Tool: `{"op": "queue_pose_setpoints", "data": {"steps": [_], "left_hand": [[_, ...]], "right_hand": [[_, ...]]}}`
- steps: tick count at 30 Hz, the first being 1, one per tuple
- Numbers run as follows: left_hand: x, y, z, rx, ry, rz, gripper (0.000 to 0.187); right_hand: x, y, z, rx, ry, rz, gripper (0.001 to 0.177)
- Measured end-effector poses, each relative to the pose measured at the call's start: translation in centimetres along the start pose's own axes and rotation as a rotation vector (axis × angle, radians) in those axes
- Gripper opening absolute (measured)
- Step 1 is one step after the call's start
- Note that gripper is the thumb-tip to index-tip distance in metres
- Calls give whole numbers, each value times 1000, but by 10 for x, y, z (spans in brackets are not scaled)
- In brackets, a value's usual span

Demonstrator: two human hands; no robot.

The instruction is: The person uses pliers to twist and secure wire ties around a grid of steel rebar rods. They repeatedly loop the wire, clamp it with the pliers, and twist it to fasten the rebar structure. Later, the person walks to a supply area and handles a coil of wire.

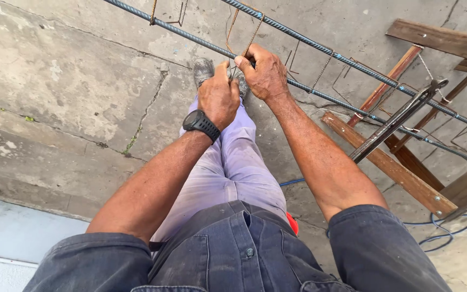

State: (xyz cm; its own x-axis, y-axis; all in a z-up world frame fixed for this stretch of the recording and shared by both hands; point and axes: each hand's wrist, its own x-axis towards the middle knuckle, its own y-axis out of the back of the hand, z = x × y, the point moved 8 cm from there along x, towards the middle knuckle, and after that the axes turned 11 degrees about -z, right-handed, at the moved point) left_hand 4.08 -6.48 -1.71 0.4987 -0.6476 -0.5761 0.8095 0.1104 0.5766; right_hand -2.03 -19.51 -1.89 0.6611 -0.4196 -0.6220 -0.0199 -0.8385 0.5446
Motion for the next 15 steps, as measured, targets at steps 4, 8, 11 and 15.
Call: {"op": "queue_pose_setpoints", "data": {"steps": [4, 8, 11, 15], "left_hand": [[6, 1, 27, 91, 63, -94, 29], [19, 9, 43, 287, 126, -225, 18], [23, 12, 56, 332, 138, -302, 24], [38, -3, 38, 432, 235, -368, 23]], "right_hand": [[8, -1, 5, 32, 18, 10, 27], [13, -1, 12, 126, -83, -50, 18], [12, -2, 15, 163, -143, -96, 15], [16, -8, 19, 172, -150, -114, 21]]}}
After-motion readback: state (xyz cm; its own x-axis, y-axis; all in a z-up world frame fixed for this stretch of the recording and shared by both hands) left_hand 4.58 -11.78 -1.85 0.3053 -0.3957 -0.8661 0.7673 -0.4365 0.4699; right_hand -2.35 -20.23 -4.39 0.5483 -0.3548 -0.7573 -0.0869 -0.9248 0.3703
